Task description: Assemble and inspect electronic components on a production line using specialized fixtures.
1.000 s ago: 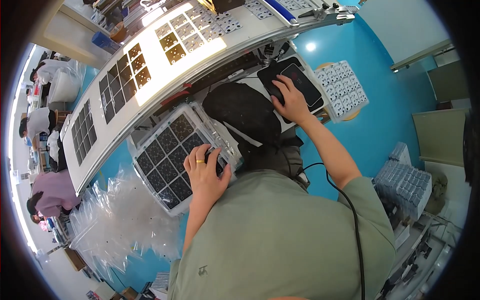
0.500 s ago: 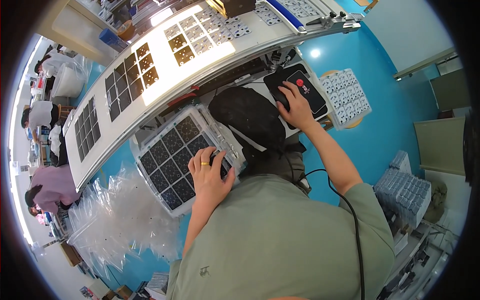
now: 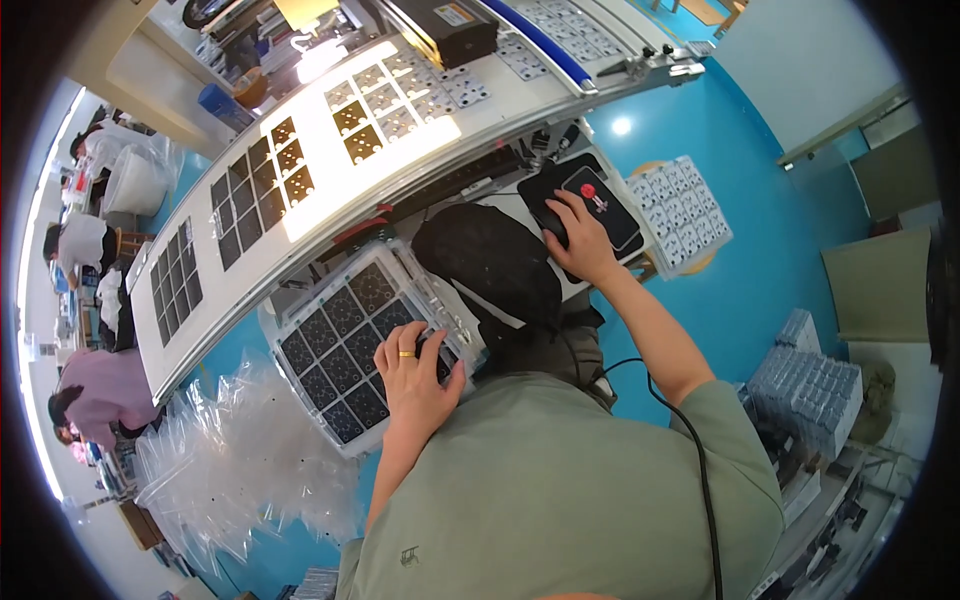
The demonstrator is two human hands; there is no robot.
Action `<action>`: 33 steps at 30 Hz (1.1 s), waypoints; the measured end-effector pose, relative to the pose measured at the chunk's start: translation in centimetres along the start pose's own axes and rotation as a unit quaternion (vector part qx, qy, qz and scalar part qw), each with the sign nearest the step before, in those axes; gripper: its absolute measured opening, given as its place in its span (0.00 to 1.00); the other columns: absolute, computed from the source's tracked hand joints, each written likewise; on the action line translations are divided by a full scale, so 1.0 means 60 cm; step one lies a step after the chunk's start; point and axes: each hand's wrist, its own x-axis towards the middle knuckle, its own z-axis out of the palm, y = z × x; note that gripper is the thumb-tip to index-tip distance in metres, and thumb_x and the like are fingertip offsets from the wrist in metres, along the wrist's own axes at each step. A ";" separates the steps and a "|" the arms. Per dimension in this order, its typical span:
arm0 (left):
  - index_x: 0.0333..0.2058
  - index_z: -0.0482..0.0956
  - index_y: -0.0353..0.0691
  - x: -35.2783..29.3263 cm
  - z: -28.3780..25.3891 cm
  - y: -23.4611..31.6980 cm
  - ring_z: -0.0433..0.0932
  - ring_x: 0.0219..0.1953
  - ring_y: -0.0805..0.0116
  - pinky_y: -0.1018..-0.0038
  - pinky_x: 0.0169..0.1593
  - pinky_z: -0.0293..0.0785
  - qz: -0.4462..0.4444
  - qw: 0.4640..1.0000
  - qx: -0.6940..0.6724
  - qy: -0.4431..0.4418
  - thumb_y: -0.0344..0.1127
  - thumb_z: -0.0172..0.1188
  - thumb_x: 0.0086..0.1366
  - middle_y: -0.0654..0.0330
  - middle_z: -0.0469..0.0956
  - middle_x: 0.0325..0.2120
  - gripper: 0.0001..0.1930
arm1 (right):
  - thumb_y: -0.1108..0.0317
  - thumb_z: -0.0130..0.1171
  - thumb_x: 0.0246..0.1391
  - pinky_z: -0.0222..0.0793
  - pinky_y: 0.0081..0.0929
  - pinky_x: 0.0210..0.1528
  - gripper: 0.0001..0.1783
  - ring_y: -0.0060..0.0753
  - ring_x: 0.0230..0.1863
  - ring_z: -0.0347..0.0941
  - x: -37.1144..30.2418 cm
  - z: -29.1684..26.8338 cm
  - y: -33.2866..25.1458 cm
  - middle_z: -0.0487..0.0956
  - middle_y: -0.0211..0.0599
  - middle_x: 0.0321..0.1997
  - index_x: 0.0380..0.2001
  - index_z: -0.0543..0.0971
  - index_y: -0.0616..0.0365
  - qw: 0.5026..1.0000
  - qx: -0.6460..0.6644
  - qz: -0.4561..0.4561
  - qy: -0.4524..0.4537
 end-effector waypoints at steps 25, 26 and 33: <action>0.60 0.77 0.39 -0.007 -0.009 -0.004 0.69 0.67 0.46 0.47 0.70 0.61 -0.002 0.999 -0.038 0.009 0.37 0.74 0.58 0.52 0.72 0.60 0.31 | 0.70 0.72 0.58 0.80 0.50 0.63 0.31 0.66 0.65 0.78 -0.002 0.003 0.002 0.75 0.55 0.71 0.65 0.76 0.60 1.000 -0.016 -0.016 -0.005; 0.60 0.77 0.39 -0.008 -0.007 -0.004 0.68 0.67 0.47 0.47 0.70 0.61 -0.001 1.000 -0.027 0.007 0.37 0.74 0.58 0.52 0.72 0.60 0.31 | 0.70 0.72 0.58 0.80 0.50 0.63 0.31 0.66 0.65 0.78 -0.002 0.003 0.002 0.75 0.55 0.71 0.65 0.76 0.60 1.000 -0.016 -0.016 -0.005; 0.59 0.79 0.41 -0.005 -0.007 -0.002 0.68 0.67 0.47 0.48 0.71 0.60 -0.002 1.000 -0.018 -0.010 0.39 0.75 0.58 0.52 0.72 0.60 0.30 | 0.71 0.71 0.60 0.78 0.50 0.64 0.31 0.68 0.65 0.77 -0.003 0.002 0.003 0.74 0.56 0.71 0.66 0.75 0.61 1.000 -0.018 -0.022 -0.008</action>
